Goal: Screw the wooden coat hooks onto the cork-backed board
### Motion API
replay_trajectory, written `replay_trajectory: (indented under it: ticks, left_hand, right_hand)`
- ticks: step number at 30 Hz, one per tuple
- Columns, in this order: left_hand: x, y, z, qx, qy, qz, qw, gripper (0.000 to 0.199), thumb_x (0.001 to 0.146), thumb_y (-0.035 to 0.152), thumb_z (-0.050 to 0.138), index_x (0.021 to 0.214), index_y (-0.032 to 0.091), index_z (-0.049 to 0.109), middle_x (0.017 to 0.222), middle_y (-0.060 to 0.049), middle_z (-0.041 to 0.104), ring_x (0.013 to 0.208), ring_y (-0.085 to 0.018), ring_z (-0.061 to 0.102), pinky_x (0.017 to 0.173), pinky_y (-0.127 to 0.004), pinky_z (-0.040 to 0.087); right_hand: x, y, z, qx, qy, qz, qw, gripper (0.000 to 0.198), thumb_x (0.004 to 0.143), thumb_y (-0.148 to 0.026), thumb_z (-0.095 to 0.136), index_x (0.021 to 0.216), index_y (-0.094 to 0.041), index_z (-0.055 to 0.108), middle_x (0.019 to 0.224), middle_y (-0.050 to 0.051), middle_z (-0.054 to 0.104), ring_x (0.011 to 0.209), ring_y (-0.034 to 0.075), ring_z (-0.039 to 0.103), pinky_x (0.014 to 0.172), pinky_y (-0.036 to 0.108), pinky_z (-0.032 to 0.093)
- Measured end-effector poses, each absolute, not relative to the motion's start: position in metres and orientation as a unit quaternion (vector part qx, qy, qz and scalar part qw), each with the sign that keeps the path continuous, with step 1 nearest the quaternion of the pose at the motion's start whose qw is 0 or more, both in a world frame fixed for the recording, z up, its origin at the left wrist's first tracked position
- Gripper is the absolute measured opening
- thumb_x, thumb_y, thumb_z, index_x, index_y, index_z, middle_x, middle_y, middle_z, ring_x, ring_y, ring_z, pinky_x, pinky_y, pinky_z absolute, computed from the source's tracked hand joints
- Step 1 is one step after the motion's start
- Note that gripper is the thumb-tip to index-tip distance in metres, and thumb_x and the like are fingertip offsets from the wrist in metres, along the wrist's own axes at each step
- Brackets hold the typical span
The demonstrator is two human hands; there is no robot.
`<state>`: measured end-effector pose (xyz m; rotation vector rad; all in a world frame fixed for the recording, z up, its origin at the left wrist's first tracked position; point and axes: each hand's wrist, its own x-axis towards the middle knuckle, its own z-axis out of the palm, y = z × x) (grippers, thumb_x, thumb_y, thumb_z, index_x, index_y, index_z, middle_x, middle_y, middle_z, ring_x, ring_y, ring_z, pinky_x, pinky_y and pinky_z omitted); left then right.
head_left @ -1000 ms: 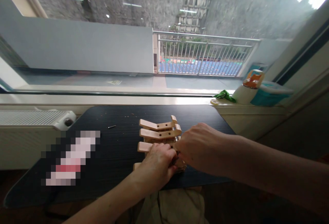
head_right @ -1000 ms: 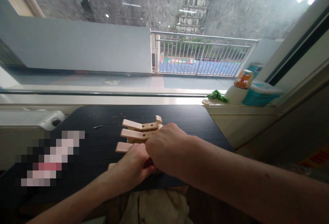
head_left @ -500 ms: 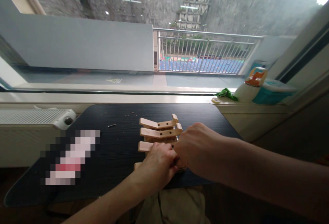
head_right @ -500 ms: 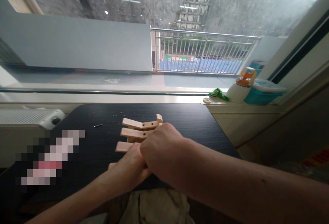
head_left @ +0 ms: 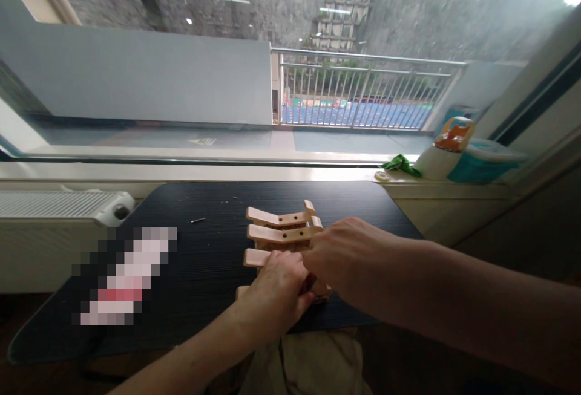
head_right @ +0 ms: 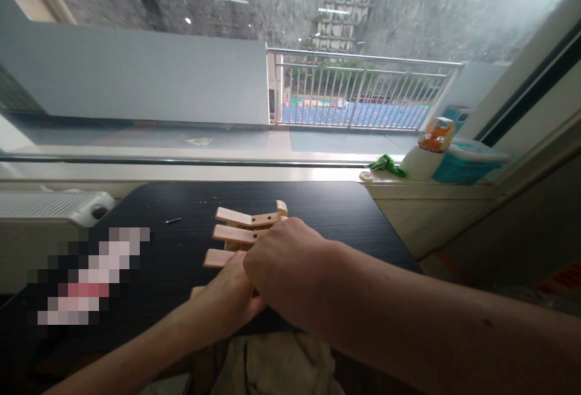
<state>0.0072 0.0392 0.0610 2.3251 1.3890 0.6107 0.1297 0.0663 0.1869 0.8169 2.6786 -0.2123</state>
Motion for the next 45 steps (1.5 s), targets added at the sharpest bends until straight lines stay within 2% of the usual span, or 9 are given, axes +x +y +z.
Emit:
replay_trajectory:
  ticks: [4,12,17,23,28,34,39,45]
  left_hand:
    - [0.009,0.038,0.067,0.827,0.495,0.198,0.182,0.008,0.074,0.024,0.061,0.080,0.019,0.063,0.089,-0.004,0.065,0.088,-0.019,0.057,0.079,-0.030,0.042]
    - [0.009,0.038,0.066,0.827,0.511,0.163,0.168,0.009,0.072,0.028,0.064,0.072,0.019,0.062,0.083,-0.002,0.064,0.082,-0.019,0.057,0.074,-0.031,0.042]
    - [0.009,0.036,0.067,0.816,0.507,0.214,0.177,0.013,0.074,0.023,0.060,0.087,0.021,0.063,0.096,-0.004,0.065,0.094,-0.021,0.056,0.084,-0.033,0.042]
    - [0.008,0.036,0.070,0.831,0.493,0.188,0.176,0.010,0.075,0.024,0.060,0.082,0.019,0.063,0.096,-0.005,0.064,0.094,-0.021,0.057,0.083,-0.032,0.043]
    - [0.008,0.036,0.071,0.833,0.496,0.173,0.171,0.012,0.073,0.026,0.061,0.083,0.019,0.062,0.095,-0.004,0.064,0.093,-0.022,0.057,0.080,-0.032,0.043]
    - [0.007,0.035,0.067,0.826,0.495,0.204,0.175,0.012,0.075,0.020,0.055,0.086,0.019,0.060,0.098,-0.005,0.064,0.095,-0.021,0.056,0.084,-0.034,0.043]
    - [0.006,0.033,0.063,0.832,0.482,0.214,0.171,0.013,0.078,0.019,0.052,0.088,0.020,0.060,0.101,-0.006,0.063,0.100,-0.022,0.054,0.089,-0.038,0.040]
    - [0.007,0.035,0.067,0.831,0.481,0.214,0.179,0.008,0.074,0.017,0.055,0.079,0.020,0.061,0.095,-0.003,0.064,0.094,-0.021,0.056,0.085,-0.034,0.042]
  right_hand:
    - [0.132,0.069,0.193,0.299,0.923,-0.058,0.235,0.012,0.077,-0.015,0.057,0.071,-0.012,0.067,0.070,0.006,0.066,0.065,0.014,0.059,0.052,0.024,0.032]
    - [0.138,0.069,0.201,0.324,0.919,-0.033,0.223,0.014,0.072,-0.018,0.060,0.084,-0.015,0.067,0.081,0.007,0.068,0.071,0.020,0.063,0.053,0.025,0.034]
    - [0.125,0.063,0.214,0.308,0.916,-0.039,0.253,0.014,0.077,-0.012,0.054,0.081,-0.014,0.067,0.079,0.007,0.068,0.075,0.018,0.061,0.059,0.024,0.036]
    - [0.124,0.065,0.211,0.326,0.903,-0.059,0.275,0.015,0.080,-0.016,0.054,0.084,-0.012,0.068,0.085,0.009,0.068,0.079,0.019,0.062,0.060,0.025,0.037]
    - [0.134,0.068,0.202,0.322,0.922,-0.047,0.211,0.011,0.075,-0.019,0.060,0.082,-0.014,0.067,0.079,0.007,0.068,0.073,0.019,0.063,0.054,0.026,0.034]
    - [0.127,0.059,0.209,0.309,0.921,-0.043,0.232,0.014,0.080,-0.015,0.054,0.076,-0.014,0.067,0.073,0.007,0.067,0.067,0.016,0.061,0.054,0.024,0.033]
    - [0.121,0.057,0.204,0.288,0.933,-0.045,0.209,0.019,0.077,-0.010,0.052,0.064,-0.013,0.066,0.063,0.006,0.064,0.054,0.011,0.055,0.053,0.023,0.034]
    - [0.124,0.062,0.190,0.319,0.921,-0.030,0.222,0.019,0.075,-0.010,0.055,0.060,-0.013,0.064,0.055,0.004,0.061,0.044,0.008,0.047,0.044,0.022,0.027]
